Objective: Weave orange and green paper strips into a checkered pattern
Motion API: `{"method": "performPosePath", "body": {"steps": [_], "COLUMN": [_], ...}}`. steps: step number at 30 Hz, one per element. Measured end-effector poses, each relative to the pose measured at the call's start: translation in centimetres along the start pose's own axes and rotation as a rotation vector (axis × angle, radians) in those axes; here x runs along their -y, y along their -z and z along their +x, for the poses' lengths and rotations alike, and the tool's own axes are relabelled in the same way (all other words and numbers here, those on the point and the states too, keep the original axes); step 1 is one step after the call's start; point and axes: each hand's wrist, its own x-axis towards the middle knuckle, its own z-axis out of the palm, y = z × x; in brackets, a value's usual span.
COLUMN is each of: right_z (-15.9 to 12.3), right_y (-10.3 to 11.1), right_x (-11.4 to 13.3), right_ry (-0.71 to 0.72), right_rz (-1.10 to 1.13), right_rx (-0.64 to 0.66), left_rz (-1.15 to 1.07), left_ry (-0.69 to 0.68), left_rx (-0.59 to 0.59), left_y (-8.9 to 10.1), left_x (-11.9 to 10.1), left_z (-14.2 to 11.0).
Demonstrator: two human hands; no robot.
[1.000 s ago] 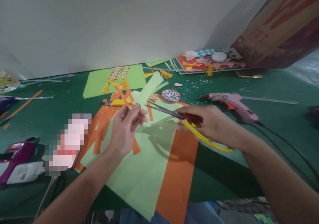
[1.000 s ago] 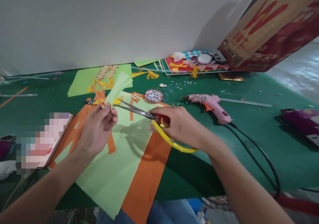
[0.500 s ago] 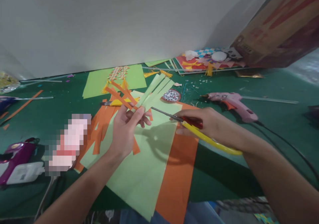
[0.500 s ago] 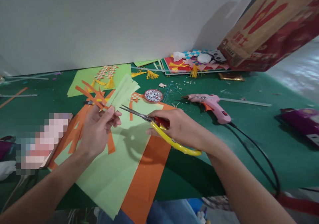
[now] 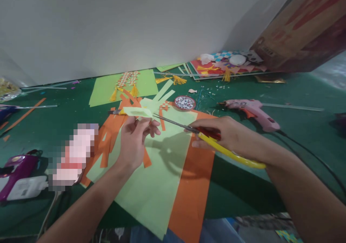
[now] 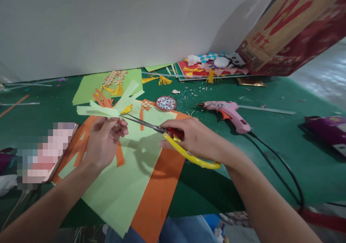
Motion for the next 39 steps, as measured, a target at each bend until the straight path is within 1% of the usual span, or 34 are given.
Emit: {"method": "performPosePath", "body": {"steps": [3,9,16,19,22,25,27,31,36,39], "right_z": [0.04,0.12,0.14,0.1,0.05,-0.01,-0.04,-0.04,0.07,0.08], "right_y": [-0.03,-0.07,0.02,0.03,0.07,0.17,0.25,0.4,0.37,0.35], "right_x": [-0.07,-0.12,-0.17,-0.11,-0.04,-0.1,-0.24,-0.46,-0.45,-0.52], "right_ry": [-0.014,-0.002,0.028,0.028,0.006,-0.011,-0.016,-0.009,0.02,0.021], "right_rz": [0.016,0.01,0.02,0.004,0.001,0.015,0.019,0.009,-0.039,-0.046], "right_rx": [0.051,0.037,0.068,0.068,0.04,0.004,-0.006,0.013,0.026,0.031], "left_rz": [0.041,0.134,0.163,0.187,0.141,0.1,0.121,0.141,0.159,0.129], "left_ry": [-0.013,-0.049,-0.041,-0.055,-0.093,-0.08,-0.061,-0.047,-0.065,-0.064], "left_rx": [-0.012,0.055,0.007,0.023,0.07,0.047,0.029,0.037,0.052,0.036], "left_y": [-0.04,0.2,0.32,0.49,0.54,0.33,0.15,0.06,0.19,0.14], "left_x": [0.0,0.16,0.25,0.39,0.49,0.36,0.2,0.03,0.13,0.12], "left_z": [0.02,0.01,-0.11,-0.14,-0.11,-0.09,-0.12,-0.19,-0.18,-0.2]}}
